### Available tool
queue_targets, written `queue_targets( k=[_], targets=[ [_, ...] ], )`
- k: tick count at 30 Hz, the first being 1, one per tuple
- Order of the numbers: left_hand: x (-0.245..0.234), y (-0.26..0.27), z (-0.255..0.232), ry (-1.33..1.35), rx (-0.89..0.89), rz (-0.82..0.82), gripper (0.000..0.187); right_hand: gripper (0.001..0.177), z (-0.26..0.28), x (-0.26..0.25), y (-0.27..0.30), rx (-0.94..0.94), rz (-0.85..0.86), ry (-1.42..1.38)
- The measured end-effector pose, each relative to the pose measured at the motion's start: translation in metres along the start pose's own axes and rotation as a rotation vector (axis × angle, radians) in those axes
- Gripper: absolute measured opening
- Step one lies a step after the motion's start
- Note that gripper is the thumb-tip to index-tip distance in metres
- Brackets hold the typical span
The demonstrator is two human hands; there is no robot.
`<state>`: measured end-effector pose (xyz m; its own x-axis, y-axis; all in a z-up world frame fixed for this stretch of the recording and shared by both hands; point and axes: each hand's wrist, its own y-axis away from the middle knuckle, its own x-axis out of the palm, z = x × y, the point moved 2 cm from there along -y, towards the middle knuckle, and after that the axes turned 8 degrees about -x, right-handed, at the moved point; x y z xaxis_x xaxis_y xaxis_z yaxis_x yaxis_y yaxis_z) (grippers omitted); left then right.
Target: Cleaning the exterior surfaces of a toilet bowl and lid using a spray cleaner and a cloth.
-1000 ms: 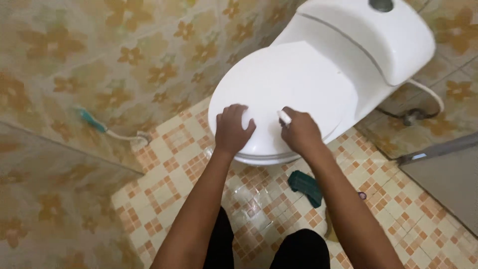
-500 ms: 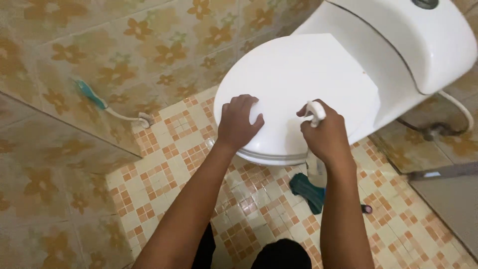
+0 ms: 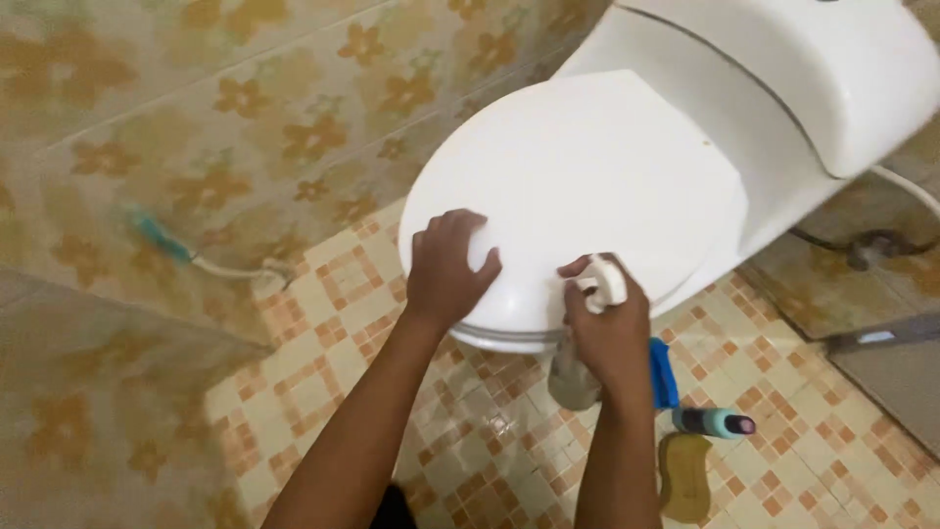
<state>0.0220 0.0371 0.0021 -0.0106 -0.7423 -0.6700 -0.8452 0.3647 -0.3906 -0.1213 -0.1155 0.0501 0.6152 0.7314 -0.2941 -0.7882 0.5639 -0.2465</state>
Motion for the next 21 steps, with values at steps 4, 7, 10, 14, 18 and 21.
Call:
queue_targets(
  k=[4,7,10,14,18,21],
  targets=[
    [0.007,0.006,0.007,0.010,0.077,0.019,0.046,0.006,0.002,0.005,0.006,-0.003,-0.083,-0.041],
    [0.003,-0.012,0.005,-0.015,0.057,0.022,0.046,0.011,0.017,0.012,-0.010,0.072,-0.127,-0.051],
    [0.000,-0.005,0.008,-0.009,0.043,0.052,0.047,0.016,0.029,0.018,-0.005,0.059,-0.126,0.081],
    [-0.001,-0.006,0.006,-0.031,0.037,0.048,0.047,0.020,0.049,0.015,-0.010,0.133,-0.105,0.214],
    [-0.003,-0.006,0.002,-0.029,0.016,0.068,0.047,0.021,0.070,0.007,-0.018,0.109,-0.083,0.288],
    [0.000,-0.004,0.006,-0.018,0.008,0.056,0.048,0.020,0.054,0.002,-0.027,0.143,-0.069,0.403]
  ],
)
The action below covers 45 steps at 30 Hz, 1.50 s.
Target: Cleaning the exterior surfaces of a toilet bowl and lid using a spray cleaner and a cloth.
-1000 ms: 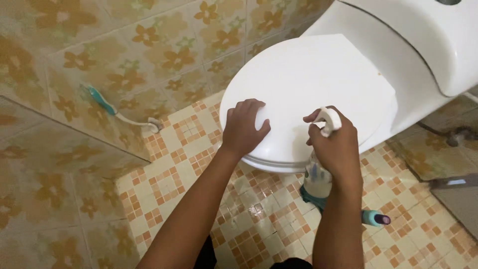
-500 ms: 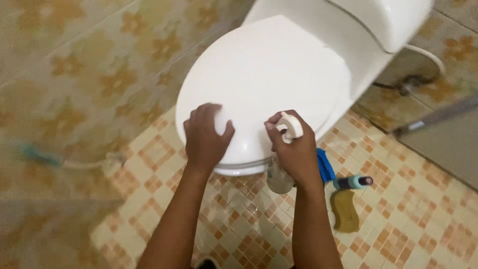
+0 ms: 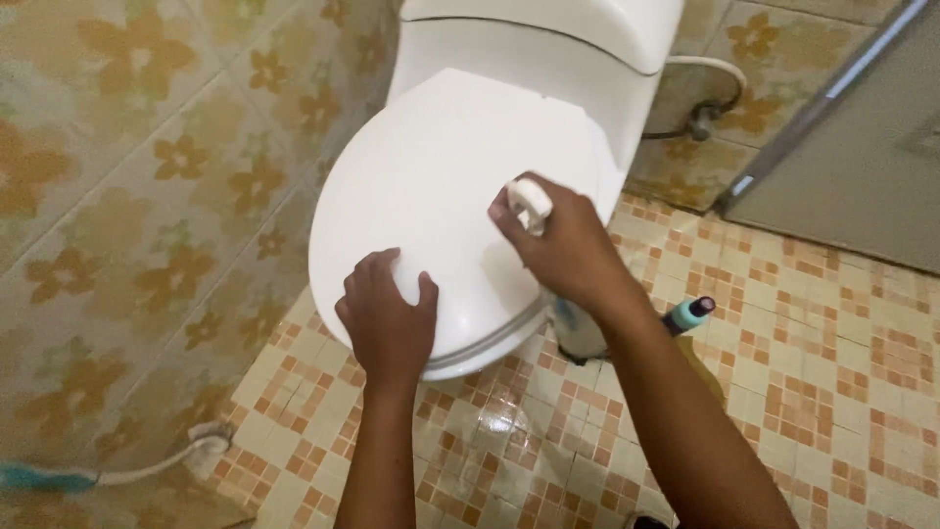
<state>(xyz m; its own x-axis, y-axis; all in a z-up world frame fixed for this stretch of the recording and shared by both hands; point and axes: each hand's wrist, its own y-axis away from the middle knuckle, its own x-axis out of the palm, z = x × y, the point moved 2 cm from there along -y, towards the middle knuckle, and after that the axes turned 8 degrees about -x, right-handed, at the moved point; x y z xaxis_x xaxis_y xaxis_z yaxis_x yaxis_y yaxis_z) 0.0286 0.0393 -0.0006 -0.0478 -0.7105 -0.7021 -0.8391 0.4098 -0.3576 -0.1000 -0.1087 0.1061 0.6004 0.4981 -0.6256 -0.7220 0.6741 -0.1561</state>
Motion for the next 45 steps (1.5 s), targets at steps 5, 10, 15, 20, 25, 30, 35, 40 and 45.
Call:
queue_targets(
  k=[5,10,15,20,25,30,35,40,45],
  targets=[
    [0.001,0.004,0.001,0.003,0.024,-0.013,0.046,0.022,-0.018,-0.016,0.004,-0.193,-0.108,0.012],
    [0.000,0.012,0.003,0.012,0.082,-0.028,0.042,0.026,-0.042,-0.026,0.015,-0.150,-0.115,-0.100],
    [0.002,0.019,-0.037,0.108,-0.019,0.085,0.046,0.026,-0.091,-0.033,0.019,-0.127,-0.099,0.107],
    [-0.019,0.036,-0.110,0.121,0.140,0.289,0.044,0.023,-0.099,-0.041,0.042,-0.171,-0.137,-0.017],
    [-0.026,0.056,-0.148,0.242,0.351,0.371,0.046,0.023,-0.100,-0.050,0.053,-0.228,-0.222,-0.054],
    [-0.034,0.056,-0.174,0.340,0.258,0.439,0.047,0.014,-0.107,-0.045,0.053,-0.264,-0.172,0.071],
    [-0.020,0.059,-0.169,0.323,0.515,0.334,0.046,0.016,-0.096,-0.041,0.058,-0.177,-0.088,-0.013],
    [-0.013,0.062,-0.150,0.244,0.672,0.151,0.034,0.020,-0.090,-0.027,0.060,-0.114,0.031,-0.015],
    [-0.018,0.056,-0.136,0.252,0.529,0.218,0.032,0.044,-0.074,-0.014,0.060,-0.119,0.098,0.018]
  ],
)
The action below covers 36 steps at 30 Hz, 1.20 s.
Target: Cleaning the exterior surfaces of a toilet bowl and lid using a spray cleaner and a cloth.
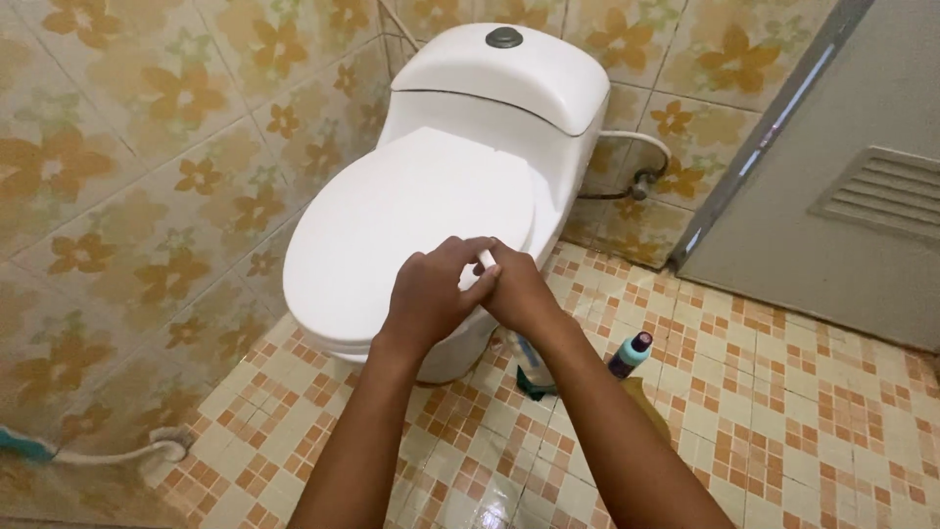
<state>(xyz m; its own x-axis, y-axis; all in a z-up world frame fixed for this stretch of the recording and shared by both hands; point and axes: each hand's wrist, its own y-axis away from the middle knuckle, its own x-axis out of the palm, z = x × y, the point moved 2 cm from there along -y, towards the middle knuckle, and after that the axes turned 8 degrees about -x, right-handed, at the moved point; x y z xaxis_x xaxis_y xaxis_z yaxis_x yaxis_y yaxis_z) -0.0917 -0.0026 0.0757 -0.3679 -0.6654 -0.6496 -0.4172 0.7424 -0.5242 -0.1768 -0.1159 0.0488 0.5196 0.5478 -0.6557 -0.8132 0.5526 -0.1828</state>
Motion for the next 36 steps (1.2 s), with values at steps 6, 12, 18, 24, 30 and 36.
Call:
queue_targets(
  k=[6,12,18,24,30,36],
  targets=[
    [0.008,-0.003,0.009,-0.056,0.112,-0.031,0.036,0.055,0.015,-0.006,0.014,0.081,-0.060,-0.106],
    [-0.006,0.002,0.007,-0.046,0.263,-0.232,0.027,0.066,0.043,-0.026,0.044,-0.025,-0.050,-0.170],
    [0.003,0.008,0.002,-0.134,0.233,-0.145,0.032,0.044,0.010,-0.009,0.050,-0.089,-0.003,-0.135],
    [0.014,0.010,0.006,-0.164,0.267,-0.232,0.031,0.074,0.005,-0.021,0.044,-0.228,-0.036,-0.021],
    [0.027,0.003,0.008,-0.028,0.153,-0.064,0.031,0.063,-0.027,-0.006,0.023,-0.130,-0.096,0.062],
    [0.016,-0.001,0.000,0.009,0.039,0.038,0.039,0.039,-0.027,-0.017,0.016,-0.025,-0.186,0.070]
  ],
)
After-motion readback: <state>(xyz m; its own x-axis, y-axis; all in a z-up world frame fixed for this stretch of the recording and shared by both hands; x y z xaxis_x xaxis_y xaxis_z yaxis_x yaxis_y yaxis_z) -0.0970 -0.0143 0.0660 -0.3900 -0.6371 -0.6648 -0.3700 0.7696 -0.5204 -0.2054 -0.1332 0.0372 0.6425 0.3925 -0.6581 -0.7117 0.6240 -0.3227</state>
